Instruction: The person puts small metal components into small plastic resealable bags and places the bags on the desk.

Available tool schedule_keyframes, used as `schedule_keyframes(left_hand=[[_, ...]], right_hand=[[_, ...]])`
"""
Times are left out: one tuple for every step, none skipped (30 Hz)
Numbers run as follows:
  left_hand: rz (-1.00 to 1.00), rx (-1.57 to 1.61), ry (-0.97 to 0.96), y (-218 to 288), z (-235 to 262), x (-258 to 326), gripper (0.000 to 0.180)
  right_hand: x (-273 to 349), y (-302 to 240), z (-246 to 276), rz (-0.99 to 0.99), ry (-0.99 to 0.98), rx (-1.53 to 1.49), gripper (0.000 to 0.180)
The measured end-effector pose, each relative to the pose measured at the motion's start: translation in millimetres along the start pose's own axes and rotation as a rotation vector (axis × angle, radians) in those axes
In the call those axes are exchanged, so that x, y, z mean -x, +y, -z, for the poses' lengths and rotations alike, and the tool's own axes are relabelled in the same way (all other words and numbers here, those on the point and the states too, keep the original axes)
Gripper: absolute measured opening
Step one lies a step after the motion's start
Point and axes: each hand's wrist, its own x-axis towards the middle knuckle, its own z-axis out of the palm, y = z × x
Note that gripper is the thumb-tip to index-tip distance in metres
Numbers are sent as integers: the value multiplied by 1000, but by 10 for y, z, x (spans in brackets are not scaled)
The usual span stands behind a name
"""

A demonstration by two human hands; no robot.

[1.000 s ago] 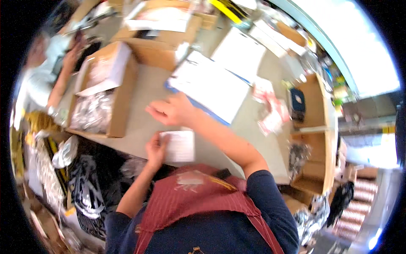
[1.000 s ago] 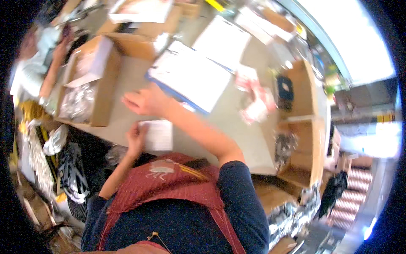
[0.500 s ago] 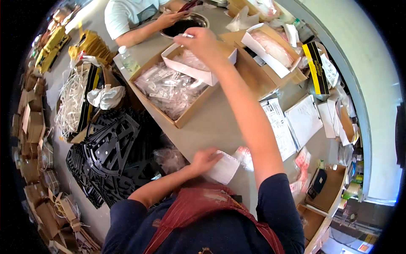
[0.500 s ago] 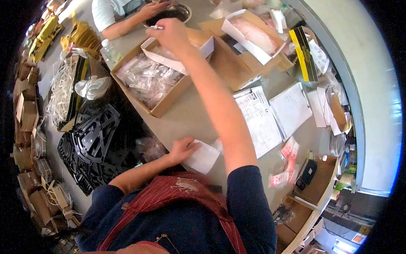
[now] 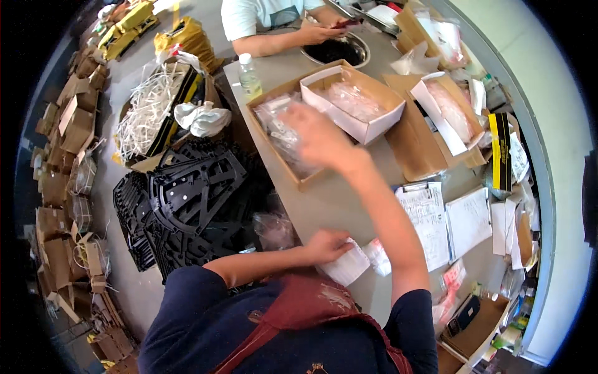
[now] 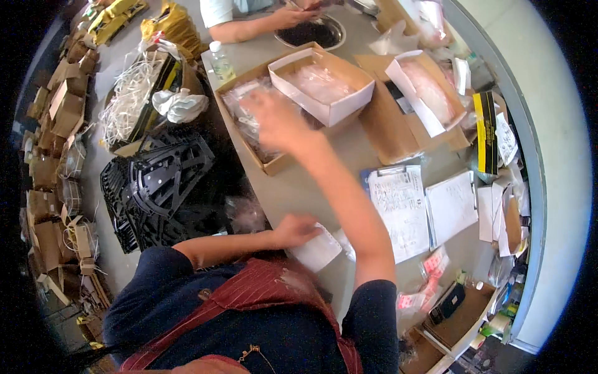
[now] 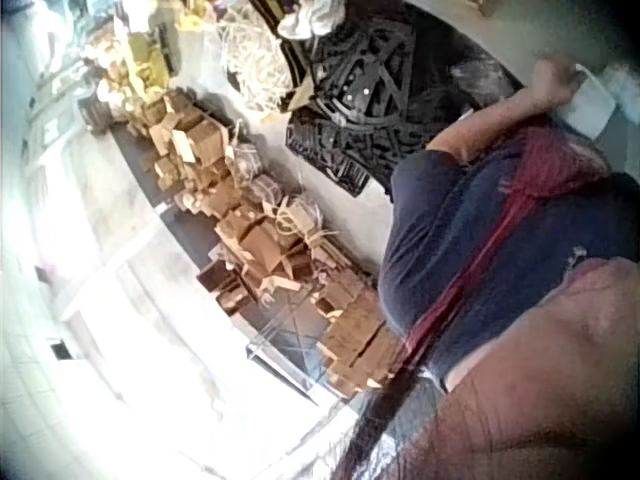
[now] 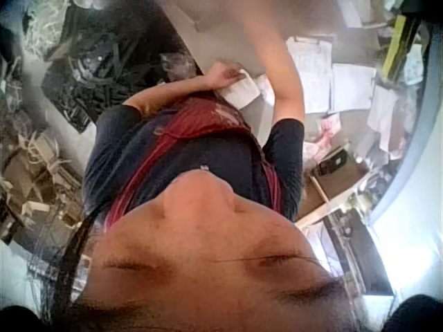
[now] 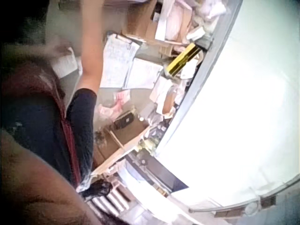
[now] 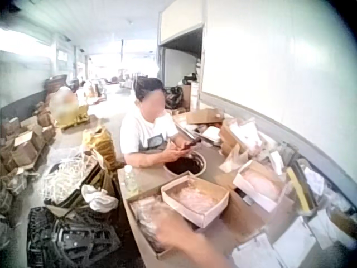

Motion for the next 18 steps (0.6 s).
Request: schedule_keyframes(left_hand=[[-26, 15, -9, 6, 18, 3, 23], [-30, 8, -7, 9, 36, 17, 23], [-1, 0, -8, 5, 41, 43, 23], [20, -2, -6, 2, 21, 35, 24], [41, -3, -6, 1, 7, 23, 24], [35, -1, 3, -36, -13, 16, 24], [41, -10, 24, -94, -70, 47, 24], [43, -18, 37, -93, -93, 46, 24], [39, -8, 38, -94, -108, 58, 24], [62, 22, 25, -38, -81, 42, 24], [86, 47, 9, 9, -43, 38, 24], [78, 52, -4, 41, -26, 27, 24], [123, 30, -49, 69, -4, 24, 26], [166, 6, -97, 84, 18, 14, 29], [153, 10, -122, 58, 37, -5, 29], [154, 44, -97, -6, 29, 2, 29], [169, 89, -87, -9, 1, 41, 29], [188, 87, -100, -36, -6, 26, 28]], right_hand=[[51, -55, -205, 32, -48, 181, 59], [51, -32, -376, 39, -63, 148, 51], [36, -21, -488, 49, -83, 111, 44], [14, -32, -459, 58, -88, 118, 44], [-7, -38, -425, -60, -24, -95, 36], [-34, -42, -385, -179, 41, -308, 28], [-46, -35, -333, -176, 29, -305, 28], [-56, 27, -225, -160, 241, -222, 27], [-74, 93, -97, -142, 453, -135, 25], [-101, 173, 116, -151, 500, 56, 24], [-114, 261, 300, -160, 547, 245, 24], [-54, 394, 387, -171, 549, 257, 24], [14, 458, 480, -288, 455, 404, 25], [107, 494, 545, -410, 359, 550, 27], [232, 519, 617, -433, 363, 565, 27], [362, 404, 740, -337, 450, 355, 27], [610, 314, 764, -260, 528, 143, 27], [891, 254, 743, -312, 520, 155, 27]])
